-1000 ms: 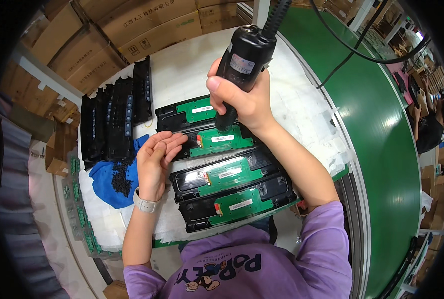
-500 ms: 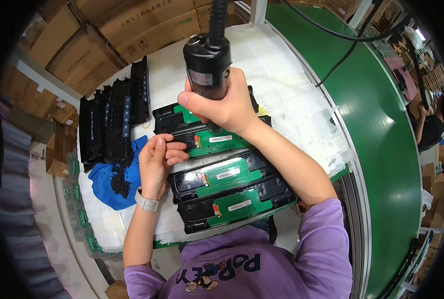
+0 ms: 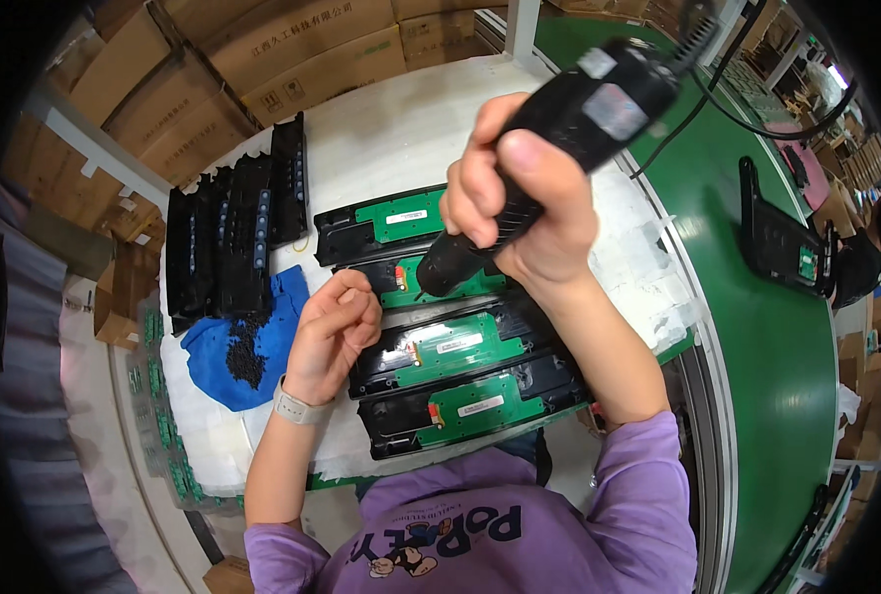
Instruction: Use an electric screwdriver to install screws and internal components into plastic battery pack housings on an assembly line.
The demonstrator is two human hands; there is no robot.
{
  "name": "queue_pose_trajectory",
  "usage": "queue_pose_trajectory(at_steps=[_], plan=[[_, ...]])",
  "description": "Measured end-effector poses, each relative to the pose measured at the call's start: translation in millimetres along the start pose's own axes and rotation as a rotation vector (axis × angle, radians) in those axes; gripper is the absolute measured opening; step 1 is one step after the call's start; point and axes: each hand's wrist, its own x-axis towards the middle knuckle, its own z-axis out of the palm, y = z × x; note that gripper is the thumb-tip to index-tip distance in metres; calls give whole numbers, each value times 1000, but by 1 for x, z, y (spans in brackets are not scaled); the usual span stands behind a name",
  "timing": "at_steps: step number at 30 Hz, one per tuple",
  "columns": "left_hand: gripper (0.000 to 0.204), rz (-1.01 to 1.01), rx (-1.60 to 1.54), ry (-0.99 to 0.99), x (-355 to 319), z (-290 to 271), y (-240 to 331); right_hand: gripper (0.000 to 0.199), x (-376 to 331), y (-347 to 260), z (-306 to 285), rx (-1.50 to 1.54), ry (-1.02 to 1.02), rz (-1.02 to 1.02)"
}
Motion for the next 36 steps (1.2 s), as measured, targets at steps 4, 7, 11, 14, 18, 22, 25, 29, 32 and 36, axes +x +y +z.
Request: queue_pose_trajectory(at_steps=[4,7,11,14,18,22,25,29,32,36], plan=[[12,-27,1,-69,-2,2,-3,26,-4,-4,4,32,-69,-74],[10,-39,80,-53,-4,5,-4,33,-8,-3,3,-33,-139,-83],[8,-84,69,-71,-4,2,-11,29,-11,0,9,26,-78,-109],[8,-99,33,-79,-4,1,-14,30,-13,3,11,15,-65,-109],[10,-116,11,-98,-4,4,-15,33,-16,3,10,-34,-78,-82],[11,-99,63,-69,-5,4,-14,36,-18,7,11,-98,-94,-59],[13,-103,115,-60,-5,3,-14,36,-21,6,16,-114,-119,-30],[13,-128,125,-54,-5,1,-15,38,-24,4,20,-150,-162,-23],[12,-150,71,-46,-6,1,-15,37,-25,6,21,-123,-165,-62],[9,-81,73,-43,-7,4,-16,37,-25,5,22,-126,-118,-63]])
